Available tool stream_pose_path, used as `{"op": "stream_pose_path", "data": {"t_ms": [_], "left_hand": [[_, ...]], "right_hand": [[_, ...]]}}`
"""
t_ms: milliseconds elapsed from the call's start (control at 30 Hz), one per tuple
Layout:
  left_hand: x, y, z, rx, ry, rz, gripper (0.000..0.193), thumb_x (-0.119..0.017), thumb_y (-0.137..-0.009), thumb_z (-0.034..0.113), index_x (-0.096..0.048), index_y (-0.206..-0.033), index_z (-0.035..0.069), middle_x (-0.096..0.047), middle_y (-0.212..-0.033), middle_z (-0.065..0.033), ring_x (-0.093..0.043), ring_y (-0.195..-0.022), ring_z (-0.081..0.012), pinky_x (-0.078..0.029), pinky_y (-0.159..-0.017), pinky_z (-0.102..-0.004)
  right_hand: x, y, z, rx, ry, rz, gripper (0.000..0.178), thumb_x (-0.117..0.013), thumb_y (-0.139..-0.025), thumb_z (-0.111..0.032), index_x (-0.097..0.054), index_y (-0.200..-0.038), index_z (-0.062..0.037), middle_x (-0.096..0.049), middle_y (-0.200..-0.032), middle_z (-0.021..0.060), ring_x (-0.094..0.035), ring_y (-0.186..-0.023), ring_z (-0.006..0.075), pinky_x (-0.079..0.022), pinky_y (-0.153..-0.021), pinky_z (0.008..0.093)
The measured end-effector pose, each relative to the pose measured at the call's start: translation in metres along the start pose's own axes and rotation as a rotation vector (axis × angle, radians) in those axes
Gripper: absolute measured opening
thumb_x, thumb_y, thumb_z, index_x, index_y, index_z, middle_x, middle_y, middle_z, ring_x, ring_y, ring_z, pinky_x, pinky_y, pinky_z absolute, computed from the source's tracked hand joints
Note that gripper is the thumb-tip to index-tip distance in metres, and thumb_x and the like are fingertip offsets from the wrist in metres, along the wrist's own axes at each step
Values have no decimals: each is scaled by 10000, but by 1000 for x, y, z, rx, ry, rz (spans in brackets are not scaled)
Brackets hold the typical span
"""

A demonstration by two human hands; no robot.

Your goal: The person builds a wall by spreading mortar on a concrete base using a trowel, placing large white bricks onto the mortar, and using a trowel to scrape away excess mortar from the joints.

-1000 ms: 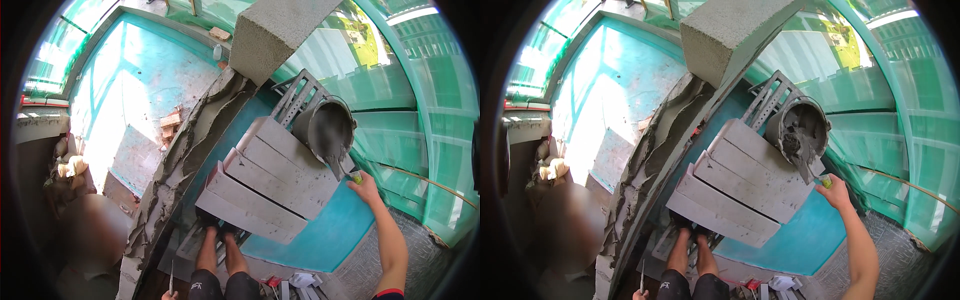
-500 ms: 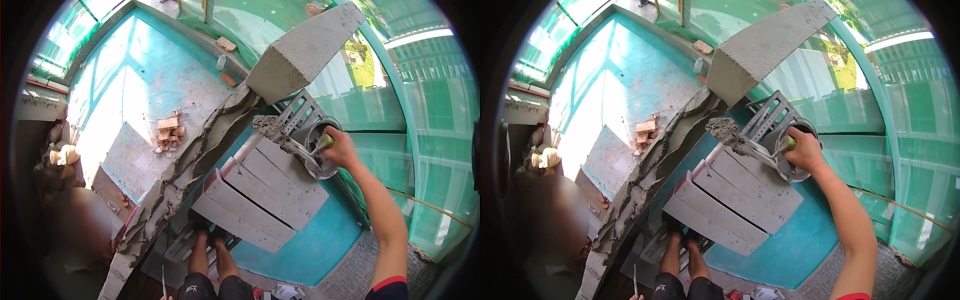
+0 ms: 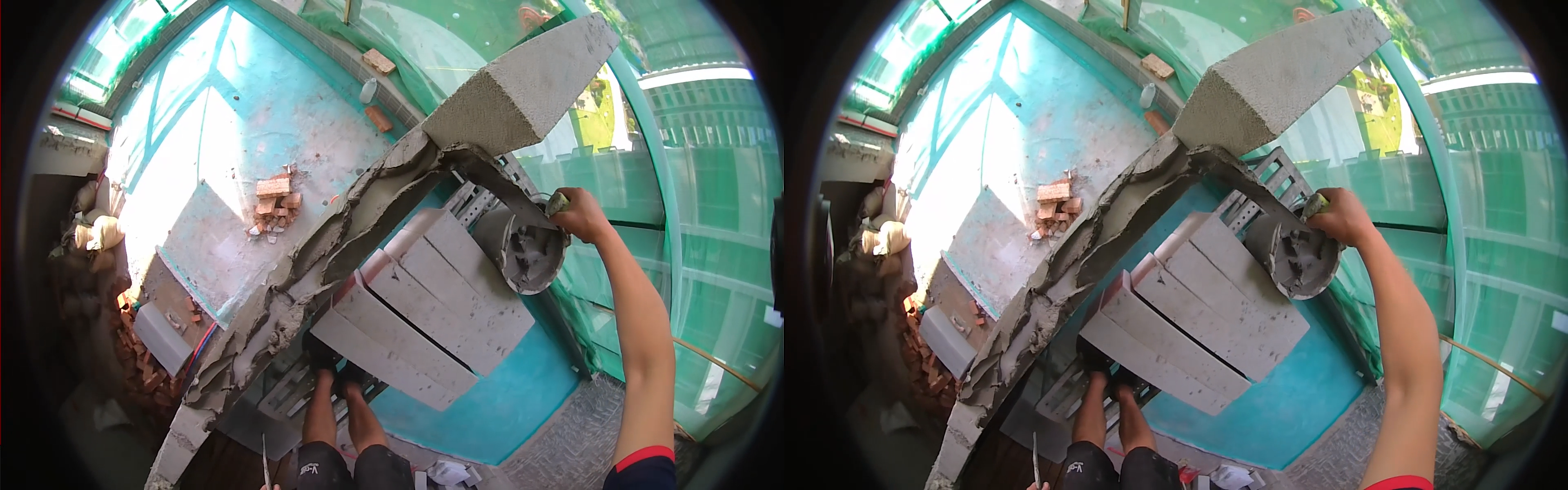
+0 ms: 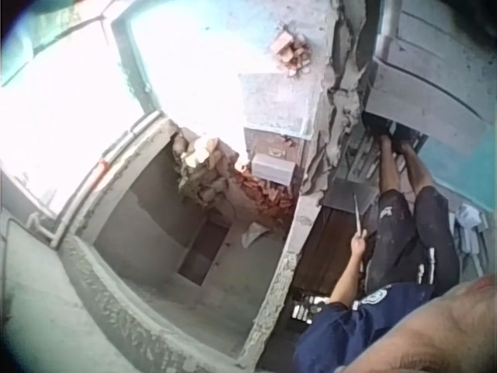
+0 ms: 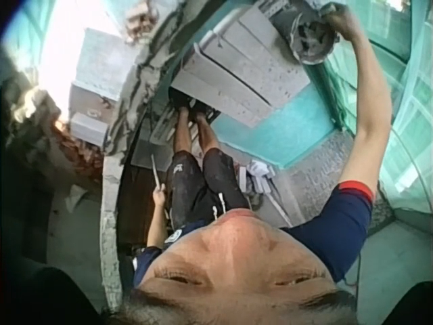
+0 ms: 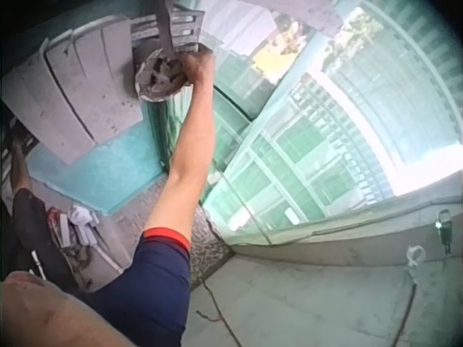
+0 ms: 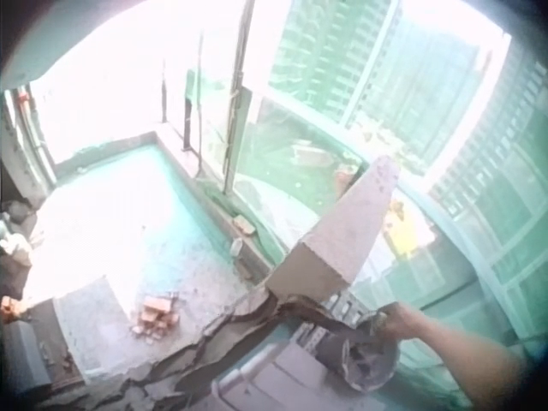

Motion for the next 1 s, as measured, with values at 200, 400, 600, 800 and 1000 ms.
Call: {"op": "stream_pose_path", "data": {"t_ms": [200,400,600,800,1000], "left_hand": [[0,-7,-7,-71,40,44,297,-652,-916,294,-641,-798,21,-548,-684,14,-454,-659,-119,-397,-589,-300],[-3,-20,-17,-15,97,60,310,-662,-912,267,-559,-681,88,-459,-614,58,-387,-578,-86,-327,-511,-276],[-4,-19,-8,1,128,44,327,-670,-908,269,-541,-662,99,-445,-602,59,-379,-566,-85,-318,-500,-275],[-2,-15,-13,-26,120,60,283,-673,-907,257,-608,-735,42,-514,-667,33,-432,-646,-102,-376,-568,-287],[6,0,1,-33,95,65,274,-663,-915,252,-647,-795,6,-564,-700,13,-465,-680,-127,-412,-608,-298]], "right_hand": [[13,35,1,-119,57,-39,355,-684,-680,-189,-650,-945,45,-664,-801,196,-628,-717,285,-504,-743,386],[37,43,-16,80,153,51,401,-720,-728,-335,-644,-892,23,-659,-822,229,-611,-721,353,-499,-722,412],[65,1,-28,7,57,-30,146,-598,-665,-72,-620,-795,-9,-586,-613,83,-531,-478,159,-428,-443,322],[73,28,-25,-167,94,-41,144,-546,-671,-46,-603,-794,4,-551,-579,88,-518,-459,172,-398,-409,341],[72,54,-9,-132,38,-11,105,-547,-689,-24,-586,-777,17,-547,-601,86,-512,-496,165,-418,-457,338]]}}
Point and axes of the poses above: each hand's wrist, its own y-axis away from the middle knuckle, its own x-axis out of the back of the hand, z = x × y, the point moved 2 cm from there along -y, towards the middle knuckle
